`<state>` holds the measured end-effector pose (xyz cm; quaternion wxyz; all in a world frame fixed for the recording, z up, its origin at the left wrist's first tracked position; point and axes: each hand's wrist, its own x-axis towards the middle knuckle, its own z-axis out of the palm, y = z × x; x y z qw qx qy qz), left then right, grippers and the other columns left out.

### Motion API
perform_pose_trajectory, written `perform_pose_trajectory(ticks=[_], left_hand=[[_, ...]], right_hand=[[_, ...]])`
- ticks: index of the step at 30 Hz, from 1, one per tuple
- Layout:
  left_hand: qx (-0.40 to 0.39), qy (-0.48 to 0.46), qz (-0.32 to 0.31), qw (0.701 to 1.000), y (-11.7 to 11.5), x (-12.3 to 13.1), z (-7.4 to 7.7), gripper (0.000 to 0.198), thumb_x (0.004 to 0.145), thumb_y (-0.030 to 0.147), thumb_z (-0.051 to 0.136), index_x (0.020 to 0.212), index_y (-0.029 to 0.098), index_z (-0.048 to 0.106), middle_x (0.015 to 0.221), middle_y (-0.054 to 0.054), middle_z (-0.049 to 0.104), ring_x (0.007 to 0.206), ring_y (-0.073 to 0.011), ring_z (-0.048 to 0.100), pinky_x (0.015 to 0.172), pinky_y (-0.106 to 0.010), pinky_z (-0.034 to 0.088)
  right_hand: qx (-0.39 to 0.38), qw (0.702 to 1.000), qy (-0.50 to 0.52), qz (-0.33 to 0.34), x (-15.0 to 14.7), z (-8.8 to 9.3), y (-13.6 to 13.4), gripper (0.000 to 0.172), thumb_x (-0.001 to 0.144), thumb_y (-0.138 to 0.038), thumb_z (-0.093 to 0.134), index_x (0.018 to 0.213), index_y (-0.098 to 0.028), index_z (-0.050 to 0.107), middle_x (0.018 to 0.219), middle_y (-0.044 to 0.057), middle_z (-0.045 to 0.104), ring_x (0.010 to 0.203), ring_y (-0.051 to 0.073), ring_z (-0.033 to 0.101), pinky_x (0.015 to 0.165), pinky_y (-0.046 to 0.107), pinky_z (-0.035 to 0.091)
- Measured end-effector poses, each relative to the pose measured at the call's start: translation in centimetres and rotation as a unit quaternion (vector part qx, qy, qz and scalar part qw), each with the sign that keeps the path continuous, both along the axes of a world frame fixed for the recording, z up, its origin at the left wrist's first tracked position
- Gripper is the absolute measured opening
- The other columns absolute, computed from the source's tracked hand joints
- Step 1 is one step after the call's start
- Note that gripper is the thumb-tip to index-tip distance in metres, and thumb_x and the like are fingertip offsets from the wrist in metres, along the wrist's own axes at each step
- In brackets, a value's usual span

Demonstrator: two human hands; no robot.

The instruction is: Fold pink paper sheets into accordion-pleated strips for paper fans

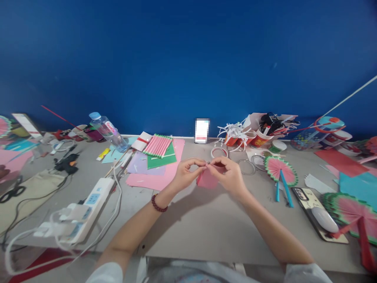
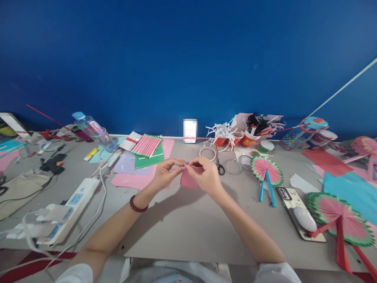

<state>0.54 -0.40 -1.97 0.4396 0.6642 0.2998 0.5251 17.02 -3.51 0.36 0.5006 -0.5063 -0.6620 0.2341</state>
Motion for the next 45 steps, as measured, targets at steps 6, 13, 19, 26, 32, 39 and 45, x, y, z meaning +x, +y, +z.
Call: perform_pose_trajectory(ticks=[6, 13, 19, 26, 32, 39, 45], left_hand=[[-0.038, -0.004, 0.001, 0.999, 0.2, -0.1, 0.1, 0.018, 0.074, 0.033, 0.071, 0.077, 0.015, 0.068, 0.085, -0.008, 0.071, 0.082, -0.017, 0.066, 0.079, -0.03, 0.053], [-0.07, 0.014, -0.003, 0.997, 0.6, -0.3, 0.4, 0.027, 0.072, 0.042, 0.072, 0.074, 0.015, 0.07, 0.078, -0.007, 0.071, 0.076, -0.0172, 0.066, 0.071, -0.028, 0.053], [-0.067, 0.055, 0.009, 0.996, 0.1, -0.2, 0.7, 0.024, 0.075, 0.038, 0.069, 0.075, 0.014, 0.07, 0.075, -0.006, 0.07, 0.071, -0.015, 0.063, 0.068, -0.025, 0.051], [-0.142, 0.045, -0.054, 0.987, -0.1, 0.2, 0.5, 0.031, 0.077, 0.04, 0.067, 0.093, 0.015, 0.069, 0.095, -0.009, 0.071, 0.084, -0.0169, 0.064, 0.076, -0.028, 0.052], [-0.158, 0.082, -0.088, 0.98, -0.1, 0.2, 0.6, 0.029, 0.079, 0.041, 0.063, 0.085, 0.014, 0.072, 0.089, -0.008, 0.072, 0.078, -0.017, 0.064, 0.069, -0.025, 0.05], [-0.099, 0.117, -0.044, 0.987, -0.6, 0.4, 1.1, 0.028, 0.081, 0.039, 0.059, 0.078, 0.015, 0.072, 0.082, -0.006, 0.072, 0.075, -0.018, 0.064, 0.065, -0.025, 0.049], [-0.089, 0.133, 0.006, 0.987, -0.8, 0.4, 0.7, 0.029, 0.081, 0.037, 0.057, 0.073, 0.014, 0.071, 0.073, -0.006, 0.071, 0.068, -0.0173, 0.062, 0.055, -0.023, 0.046]], right_hand=[[-0.014, 0.999, 0.02, 0.025, 0.4, -0.3, 0.5, 0.016, 0.078, -0.034, 0.065, 0.086, -0.02, 0.067, 0.084, 0.005, 0.069, 0.077, 0.018, 0.062, 0.072, 0.032, 0.05], [-0.042, 0.996, 0.047, 0.061, 0.6, -0.4, 0.8, 0.02, 0.077, -0.037, 0.067, 0.088, -0.021, 0.072, 0.08, 0.004, 0.068, 0.073, 0.017, 0.062, 0.066, 0.029, 0.051], [-0.03, 0.996, 0.05, 0.062, 0.5, -0.4, 0.8, 0.014, 0.077, -0.033, 0.067, 0.078, -0.02, 0.071, 0.077, 0.004, 0.066, 0.073, 0.016, 0.061, 0.063, 0.027, 0.05], [-0.015, 0.996, 0.074, 0.036, 0.5, -0.2, 1.1, 0.011, 0.075, -0.029, 0.064, 0.07, -0.019, 0.066, 0.073, 0.003, 0.063, 0.069, 0.015, 0.059, 0.062, 0.028, 0.048], [-0.042, 0.991, 0.12, 0.04, 0.9, -0.3, 1.4, 0.012, 0.073, -0.031, 0.065, 0.07, -0.019, 0.065, 0.072, 0.003, 0.063, 0.068, 0.015, 0.059, 0.061, 0.028, 0.048], [-0.085, 0.984, 0.154, 0.038, 0.8, -0.5, 1.5, 0.016, 0.072, -0.034, 0.066, 0.07, -0.018, 0.065, 0.07, 0.002, 0.062, 0.062, 0.013, 0.056, 0.055, 0.025, 0.044], [-0.133, 0.974, 0.174, 0.064, 0.8, -0.7, 1.6, 0.017, 0.072, -0.035, 0.066, 0.074, -0.019, 0.062, 0.07, 0.001, 0.061, 0.061, 0.013, 0.055, 0.054, 0.024, 0.042]])
